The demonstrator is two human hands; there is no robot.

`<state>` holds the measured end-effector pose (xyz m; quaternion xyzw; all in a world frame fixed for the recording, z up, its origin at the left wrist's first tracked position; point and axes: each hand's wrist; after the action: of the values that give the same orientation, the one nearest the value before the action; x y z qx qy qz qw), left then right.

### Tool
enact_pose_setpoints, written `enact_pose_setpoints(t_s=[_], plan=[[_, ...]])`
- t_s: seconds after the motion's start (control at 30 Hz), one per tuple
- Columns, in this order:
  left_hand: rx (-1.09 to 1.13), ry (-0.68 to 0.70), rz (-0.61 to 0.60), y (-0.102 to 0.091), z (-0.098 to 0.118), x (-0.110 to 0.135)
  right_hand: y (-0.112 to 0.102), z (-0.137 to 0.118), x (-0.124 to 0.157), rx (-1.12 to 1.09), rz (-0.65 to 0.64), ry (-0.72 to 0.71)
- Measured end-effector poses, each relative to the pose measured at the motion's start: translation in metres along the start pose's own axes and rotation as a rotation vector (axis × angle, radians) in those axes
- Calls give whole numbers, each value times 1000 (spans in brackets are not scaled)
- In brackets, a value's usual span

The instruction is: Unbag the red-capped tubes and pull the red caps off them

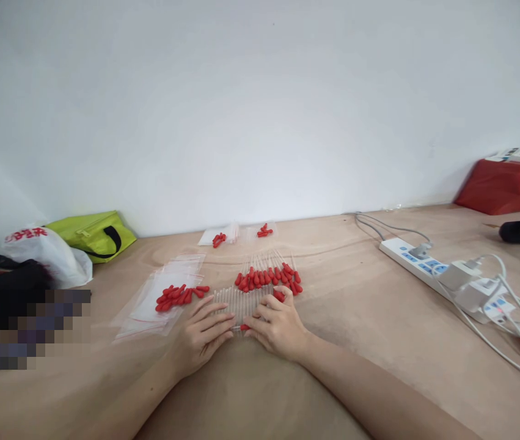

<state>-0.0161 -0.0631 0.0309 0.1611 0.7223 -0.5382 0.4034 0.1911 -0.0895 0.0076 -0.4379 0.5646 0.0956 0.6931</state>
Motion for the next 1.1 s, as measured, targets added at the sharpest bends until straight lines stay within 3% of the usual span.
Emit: enact_pose_setpoints(t_s=[0.37,0.73,1.1], plan=[[52,1,31,2,2,4,-4,0,2,-14,-42,-13],[88,-32,-12,-1,5,4,-5,0,6,-17,-112,-50],[96,-19,15,-1,4,5,-9,0,3,-66,-78,-65]])
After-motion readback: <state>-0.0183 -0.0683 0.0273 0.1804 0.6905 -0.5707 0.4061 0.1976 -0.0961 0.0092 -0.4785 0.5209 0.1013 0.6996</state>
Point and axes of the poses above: each hand's wrist, its own x-axis away from the middle knuckle, its own y-axis out of the palm, z = x × y, and after that the axes turned 7 degrees about z, right-handed
